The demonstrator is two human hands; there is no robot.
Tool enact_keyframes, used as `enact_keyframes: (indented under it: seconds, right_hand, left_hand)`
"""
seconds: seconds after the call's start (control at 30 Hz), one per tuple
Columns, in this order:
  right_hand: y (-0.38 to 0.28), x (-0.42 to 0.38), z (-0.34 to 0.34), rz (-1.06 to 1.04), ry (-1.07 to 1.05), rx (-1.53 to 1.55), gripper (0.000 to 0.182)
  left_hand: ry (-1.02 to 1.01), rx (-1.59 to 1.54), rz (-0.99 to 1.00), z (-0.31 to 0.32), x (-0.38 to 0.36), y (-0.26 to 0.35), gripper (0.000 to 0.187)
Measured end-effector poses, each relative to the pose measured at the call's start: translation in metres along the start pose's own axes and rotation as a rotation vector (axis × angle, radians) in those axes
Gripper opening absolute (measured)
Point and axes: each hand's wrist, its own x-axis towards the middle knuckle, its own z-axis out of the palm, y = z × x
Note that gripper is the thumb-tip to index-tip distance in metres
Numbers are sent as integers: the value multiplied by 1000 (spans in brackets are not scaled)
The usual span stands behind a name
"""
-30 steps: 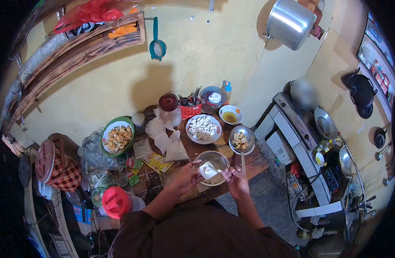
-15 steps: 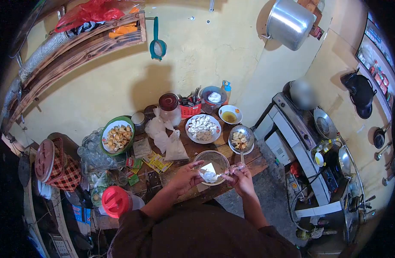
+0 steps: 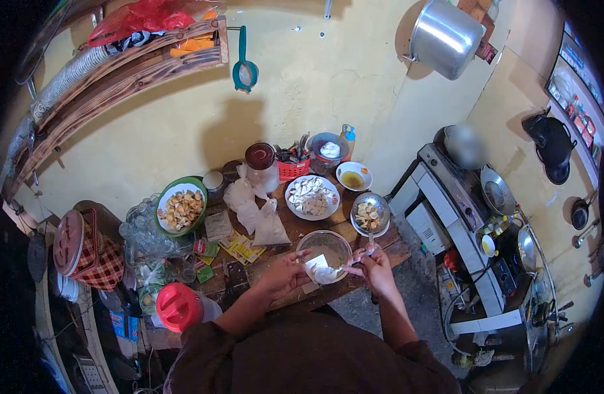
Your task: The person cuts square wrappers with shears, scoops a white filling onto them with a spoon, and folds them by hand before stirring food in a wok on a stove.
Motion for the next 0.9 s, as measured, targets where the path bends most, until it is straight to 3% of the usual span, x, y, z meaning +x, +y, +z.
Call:
enact_keyframes:
  seconds: [0.73, 0.8, 0.9]
  right_hand:
    - [-16, 7, 0, -94, 93, -160, 17]
    - [-1, 17, -16, -469, 146, -524, 14]
    - [14, 27, -13, -570, 234, -670, 10]
  left_hand:
    - [114, 60, -28, -2, -8, 3, 44]
    - [83, 12, -34, -12, -5, 0, 45]
    - [91, -13, -13, -6, -8, 6, 47]
